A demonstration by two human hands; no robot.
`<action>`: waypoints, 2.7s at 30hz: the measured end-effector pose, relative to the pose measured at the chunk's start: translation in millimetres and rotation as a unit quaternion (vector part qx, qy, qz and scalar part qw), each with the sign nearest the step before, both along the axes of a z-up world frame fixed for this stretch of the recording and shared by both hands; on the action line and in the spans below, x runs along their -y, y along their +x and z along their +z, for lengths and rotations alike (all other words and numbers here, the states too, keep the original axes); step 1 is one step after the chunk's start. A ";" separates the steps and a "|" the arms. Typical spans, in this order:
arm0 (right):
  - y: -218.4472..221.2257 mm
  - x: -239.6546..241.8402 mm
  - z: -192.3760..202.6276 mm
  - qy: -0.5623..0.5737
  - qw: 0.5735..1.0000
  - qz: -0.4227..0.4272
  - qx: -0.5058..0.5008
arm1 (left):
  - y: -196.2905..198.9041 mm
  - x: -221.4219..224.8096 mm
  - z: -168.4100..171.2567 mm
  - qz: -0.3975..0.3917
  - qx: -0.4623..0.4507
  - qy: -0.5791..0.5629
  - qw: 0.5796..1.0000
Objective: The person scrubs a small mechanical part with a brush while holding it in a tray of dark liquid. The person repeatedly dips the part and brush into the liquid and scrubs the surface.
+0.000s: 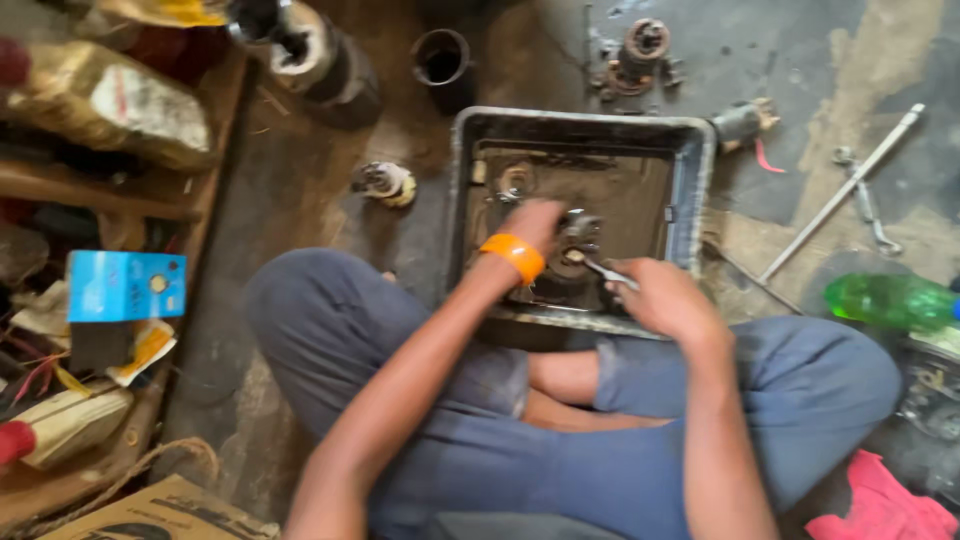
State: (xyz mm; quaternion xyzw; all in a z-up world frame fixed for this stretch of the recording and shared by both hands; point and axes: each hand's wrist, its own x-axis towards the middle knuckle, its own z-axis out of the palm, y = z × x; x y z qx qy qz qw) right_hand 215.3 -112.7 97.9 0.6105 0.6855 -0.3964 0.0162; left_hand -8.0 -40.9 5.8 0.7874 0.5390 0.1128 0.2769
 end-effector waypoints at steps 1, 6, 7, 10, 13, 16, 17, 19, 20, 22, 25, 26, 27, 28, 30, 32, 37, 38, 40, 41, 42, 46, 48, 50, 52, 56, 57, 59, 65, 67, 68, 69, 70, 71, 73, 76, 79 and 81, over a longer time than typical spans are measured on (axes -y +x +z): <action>-1.5 0.6 0.0 0.014 1.000 0.010 0.002 | 4.0 -0.2 -8.8 0.001 0.032 0.009 0.999; -0.6 4.9 2.0 0.047 0.998 0.031 0.004 | 21.1 -0.8 -27.3 -0.018 0.048 0.011 0.999; -0.2 4.9 2.2 0.042 0.999 0.024 0.010 | 23.2 -2.9 -26.1 -0.029 0.038 0.005 0.999; 0.2 7.9 0.6 0.027 0.999 0.022 0.015 | 24.9 -10.8 -22.1 -0.039 0.010 -0.040 0.998; -2.2 12.3 2.4 0.027 0.999 0.029 0.005 | 20.6 -17.4 -14.4 -0.002 0.031 -0.049 0.998; -7.1 10.1 7.3 -0.041 0.999 -0.012 0.030 | 12.4 -26.1 -2.4 0.038 0.048 -0.043 0.997; -8.9 8.3 8.5 -0.077 0.995 -0.033 0.045 | 9.4 -26.6 0.8 0.049 0.049 -0.043 0.997; -11.4 8.9 7.9 -0.046 0.998 -0.025 0.037 | 6.0 -22.4 2.8 0.103 0.060 -0.010 0.993; -10.0 7.8 7.7 -0.028 0.999 -0.023 0.035 | 7.1 -22.5 2.1 0.129 0.068 0.008 0.989; -11.2 8.1 3.3 0.034 0.999 -0.007 0.022 | 8.7 -23.7 -3.0 0.143 0.064 -0.001 0.988; -12.7 8.9 -3.8 0.060 0.998 0.024 -0.016 | 11.4 -23.6 -15.0 0.119 0.053 0.009 0.991; -10.9 8.6 -3.8 0.058 0.997 0.035 -0.030 | 13.6 -23.3 -17.9 0.102 0.050 0.016 0.993; -11.0 9.4 -4.1 0.048 0.999 0.016 0.001 | 14.6 -21.0 -19.9 0.088 0.049 0.009 0.995; -9.4 9.8 -2.9 0.039 0.999 -0.003 0.034 | 17.5 -18.7 -19.9 0.073 0.051 0.005 0.996; -6.3 9.0 0.4 0.042 0.998 -0.007 0.038 | 22.2 -14.9 -20.0 0.053 0.040 -0.005 0.998; -10.7 8.7 2.3 0.066 0.997 0.026 -0.020 | 22.3 -12.5 -19.0 0.043 0.013 -0.013 0.999; -23.2 12.3 16.3 0.087 0.993 -0.058 0.056 | 17.0 -18.3 -5.9 0.096 0.026 -0.060 0.993; -25.0 12.8 17.7 0.077 0.993 -0.059 0.063 | 17.3 -20.2 -6.8 0.110 0.030 -0.079 0.990; -26.5 14.7 19.6 0.076 0.995 -0.052 0.046 | 19.2 -22.6 -13.7 0.144 0.048 -0.071 0.986; -27.3 13.5 19.0 0.076 0.995 -0.049 0.037 | 19.0 -25.4 -19.6 0.161 0.056 -0.067 0.983; -27.7 12.8 18.0 0.084 0.994 -0.066 0.031 | 18.7 -27.5 -26.9 0.177 0.064 -0.076 0.979; -24.9 16.7 11.9 0.091 0.995 -0.045 0.008 | 21.2 -33.6 -61.7 0.183 0.094 -0.123 0.971; -24.0 14.2 13.3 0.059 0.997 -0.057 0.002 | 21.4 -39.0 -71.9 0.179 0.101 -0.137 0.969; -24.0 11.9 15.5 -0.006 0.991 -0.134 0.002 | 20.0 -41.3 -78.4 0.197 0.096 -0.148 0.964; -23.0 12.9 15.0 0.082 0.985 -0.152 -0.014 | 19.8 -39.1 -84.1 0.172 0.087 -0.178 0.965; -29.9 10.6 4.1 0.115 0.979 -0.168 -0.018 | 26.5 -34.8 -84.1 0.184 0.085 -0.178 0.963; -33.5 10.4 -0.7 0.123 0.980 -0.157 -0.010 | 26.6 -33.2 -82.8 0.184 0.092 -0.171 0.964; -41.9 5.8 -11.3 0.147 0.979 -0.143 0.004 | 23.7 -36.3 -78.6 0.176 0.103 -0.149 0.967; -37.5 7.5 -18.7 0.205 0.965 -0.161 -0.011 | 23.4 -27.9 -62.1 0.169 0.093 -0.109 0.975; -35.4 13.3 -19.3 0.209 0.969 -0.131 -0.004 | 22.9 -19.1 -56.7 0.157 0.073 -0.075 0.982; -34.7 11.8 -20.0 0.214 0.969 -0.119 -0.001 | 23.1 -20.9 -52.7 0.149 0.063 -0.054 0.985; -34.0 11.2 -20.9 0.214 0.968 -0.133 -0.012 | 22.6 -21.0 -48.9 0.142 0.076 -0.043 0.986; -33.9 10.4 -23.0 0.214 0.966 -0.144 -0.025 | 20.7 -19.6 -45.8 0.138 0.089 -0.032 0.986; -33.7 9.6 -26.0 0.214 0.964 -0.155 -0.037 | 19.8 -19.4 -43.0 0.134 0.102 -0.021 0.985; -34.1 16.5 -33.9 0.235 0.960 -0.149 -0.020 | 19.7 -12.9 -39.6 0.118 0.075 -0.023 0.990; -30.4 7.8 -40.9 0.271 0.953 -0.133 -0.014 | 21.6 -21.5 -29.2 0.115 0.075 -0.042 0.990; -31.3 12.8 -47.8 0.234 0.960 -0.152 -0.009 | 19.5 -16.3 -24.4 0.103 0.057 -0.045 0.992; -29.4 9.1 -48.1 0.239 0.958 -0.157 -0.014 | 21.9 -19.3 -19.7 0.098 0.050 -0.044 0.993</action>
